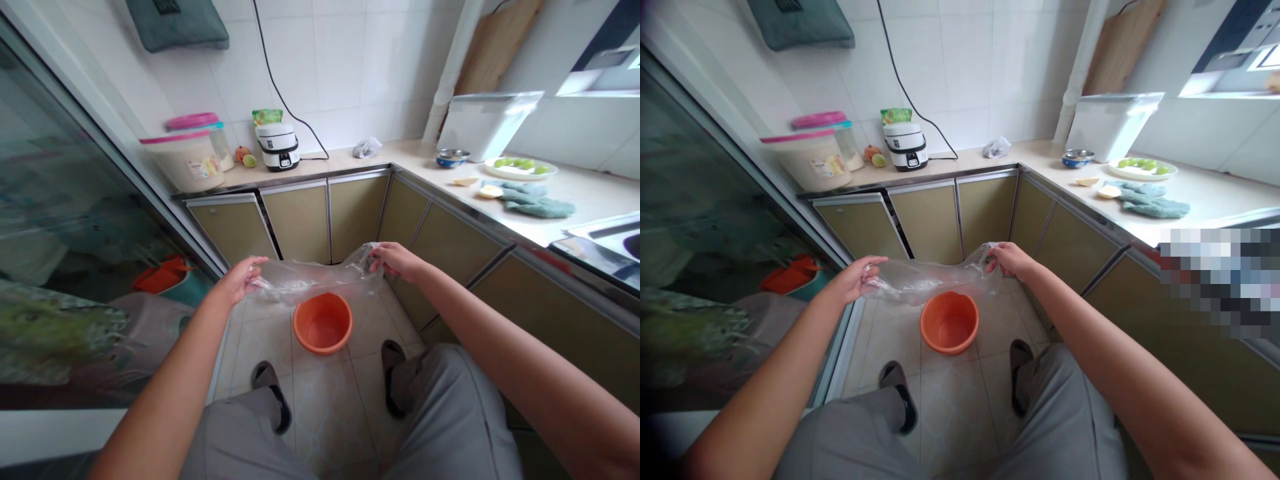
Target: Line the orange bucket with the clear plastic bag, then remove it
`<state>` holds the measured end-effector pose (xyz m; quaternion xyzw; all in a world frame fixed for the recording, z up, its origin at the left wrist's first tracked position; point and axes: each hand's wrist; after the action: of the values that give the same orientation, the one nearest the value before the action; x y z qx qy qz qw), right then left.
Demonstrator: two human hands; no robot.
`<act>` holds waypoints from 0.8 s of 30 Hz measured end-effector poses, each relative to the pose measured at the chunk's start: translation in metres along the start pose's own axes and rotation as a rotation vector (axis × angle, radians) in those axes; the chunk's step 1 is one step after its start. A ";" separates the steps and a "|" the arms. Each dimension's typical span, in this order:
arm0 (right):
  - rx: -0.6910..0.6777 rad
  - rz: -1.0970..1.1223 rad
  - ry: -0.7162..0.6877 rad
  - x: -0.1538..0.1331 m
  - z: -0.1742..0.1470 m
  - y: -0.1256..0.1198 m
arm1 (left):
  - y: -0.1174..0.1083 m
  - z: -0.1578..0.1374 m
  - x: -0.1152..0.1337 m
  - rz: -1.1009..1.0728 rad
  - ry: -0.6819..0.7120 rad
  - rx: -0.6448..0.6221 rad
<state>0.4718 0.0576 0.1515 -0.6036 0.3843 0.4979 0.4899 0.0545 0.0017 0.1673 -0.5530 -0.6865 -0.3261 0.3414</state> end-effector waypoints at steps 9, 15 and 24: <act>0.354 -0.169 -0.025 -0.046 0.023 0.003 | 0.026 -0.023 0.015 -0.036 -0.059 -0.109; 0.368 -0.595 -0.665 -0.049 -0.002 0.047 | 0.047 -0.025 -0.004 -0.039 -0.150 -0.299; -0.701 -0.519 -0.404 0.024 0.072 0.166 | 0.053 -0.019 -0.035 -0.082 -0.295 -0.478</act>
<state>0.3027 0.0914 0.0918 -0.6995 -0.0731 0.5660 0.4301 0.1144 -0.0239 0.1524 -0.6310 -0.6543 -0.4083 0.0844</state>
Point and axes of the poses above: each hand's wrist, its own z-axis towards the middle knuckle, its own y-axis out of the palm, x = y × z, and after that the axes turned 12 degrees about -y, right-handed
